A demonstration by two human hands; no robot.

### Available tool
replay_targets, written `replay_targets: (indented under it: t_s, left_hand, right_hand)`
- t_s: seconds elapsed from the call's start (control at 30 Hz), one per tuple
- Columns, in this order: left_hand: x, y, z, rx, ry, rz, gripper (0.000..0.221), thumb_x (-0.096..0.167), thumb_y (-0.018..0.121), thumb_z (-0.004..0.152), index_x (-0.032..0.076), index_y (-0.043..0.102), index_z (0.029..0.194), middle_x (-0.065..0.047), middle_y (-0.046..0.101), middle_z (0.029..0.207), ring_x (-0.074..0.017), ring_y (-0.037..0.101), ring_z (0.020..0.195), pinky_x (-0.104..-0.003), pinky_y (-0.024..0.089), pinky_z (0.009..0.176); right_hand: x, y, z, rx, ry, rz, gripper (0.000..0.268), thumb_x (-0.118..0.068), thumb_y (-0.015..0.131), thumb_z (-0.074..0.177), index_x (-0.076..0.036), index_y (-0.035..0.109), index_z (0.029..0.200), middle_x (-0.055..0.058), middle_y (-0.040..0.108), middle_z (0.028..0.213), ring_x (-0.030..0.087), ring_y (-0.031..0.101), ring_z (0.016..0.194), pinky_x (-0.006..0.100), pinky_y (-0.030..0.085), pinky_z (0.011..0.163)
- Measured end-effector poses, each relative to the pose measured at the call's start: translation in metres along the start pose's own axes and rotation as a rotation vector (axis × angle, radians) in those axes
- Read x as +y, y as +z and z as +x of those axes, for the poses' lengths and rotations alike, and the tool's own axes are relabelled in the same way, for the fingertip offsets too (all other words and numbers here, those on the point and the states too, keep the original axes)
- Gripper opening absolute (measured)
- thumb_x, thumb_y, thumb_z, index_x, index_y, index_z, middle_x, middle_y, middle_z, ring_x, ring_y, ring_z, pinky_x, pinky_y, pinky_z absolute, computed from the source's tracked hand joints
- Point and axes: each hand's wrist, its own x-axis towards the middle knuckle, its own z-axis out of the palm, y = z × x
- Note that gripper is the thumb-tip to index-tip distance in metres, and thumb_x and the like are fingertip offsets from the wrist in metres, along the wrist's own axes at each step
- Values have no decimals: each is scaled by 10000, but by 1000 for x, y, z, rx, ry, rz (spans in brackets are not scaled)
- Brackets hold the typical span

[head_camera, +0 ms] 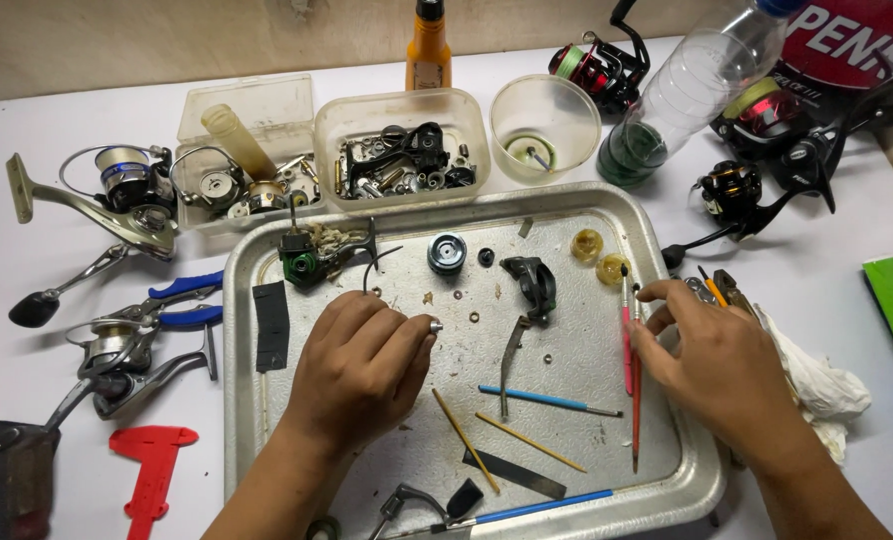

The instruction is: Disassembling and cleaning the internal components of a fishing reel on a maintenance tray.

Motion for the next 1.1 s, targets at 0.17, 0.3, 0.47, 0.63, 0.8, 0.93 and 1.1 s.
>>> replay_targets:
  t_s: [0.17,0.3,0.47,0.63,0.8,0.93,1.1]
  left_hand:
    - [0,1,0,11,1,-8,150,88,594,1010,24,660,891,-84,551,730,-302,502,724,-418,461,707]
    - [0,-1,0,4,0,-4,150,95,592,1012,29,652,891,-85,537,729,-307,499,723,-422,461,712]
    - [0,-1,0,6,7,-2,142,87,597,1008,27,659,895,-85,550,729,-302,505,719,-418,466,716]
    - [0,-1,-1,6,10,-2,141,88,598,1007,26,663,899,-83,563,729,-292,503,714,-411,457,704]
    - [0,0,-1,2,7,-10,128,88,609,1002,18,669,914,-86,566,731,-292,504,719,-417,465,720]
    - [1,0,0,1,9,-2,128,96,602,1005,22,663,919,-83,556,737,-298,507,727,-420,470,729]
    - [1,0,0,17,10,15,130,97,603,1001,30,665,909,-80,556,741,-306,514,730,-430,493,760]
  right_hand:
    - [-17,-5,8,-165,167,-48,373,-446,690,893,-244,597,1191,-143,767,837,274,754,801,482,547,726]
    - [-22,3,10,-217,216,-178,418,-525,612,904,-311,551,1258,-105,797,867,388,759,782,549,556,689]
    - [-27,-2,9,-203,217,-131,264,-460,597,904,-340,610,1140,11,771,802,381,732,754,524,536,681]
    - [-19,-6,4,25,115,90,126,-264,687,827,-289,757,929,-102,791,826,165,735,707,360,553,697]
    - [-18,-33,1,124,-3,570,203,-19,664,869,-61,796,1017,25,759,918,104,516,613,251,439,633]
    - [-21,-41,4,167,-69,610,247,55,649,862,-31,746,1073,57,707,968,116,580,763,233,458,718]
    - [-18,-31,8,507,-270,502,67,65,746,991,71,720,1053,206,709,1012,307,679,944,393,530,928]
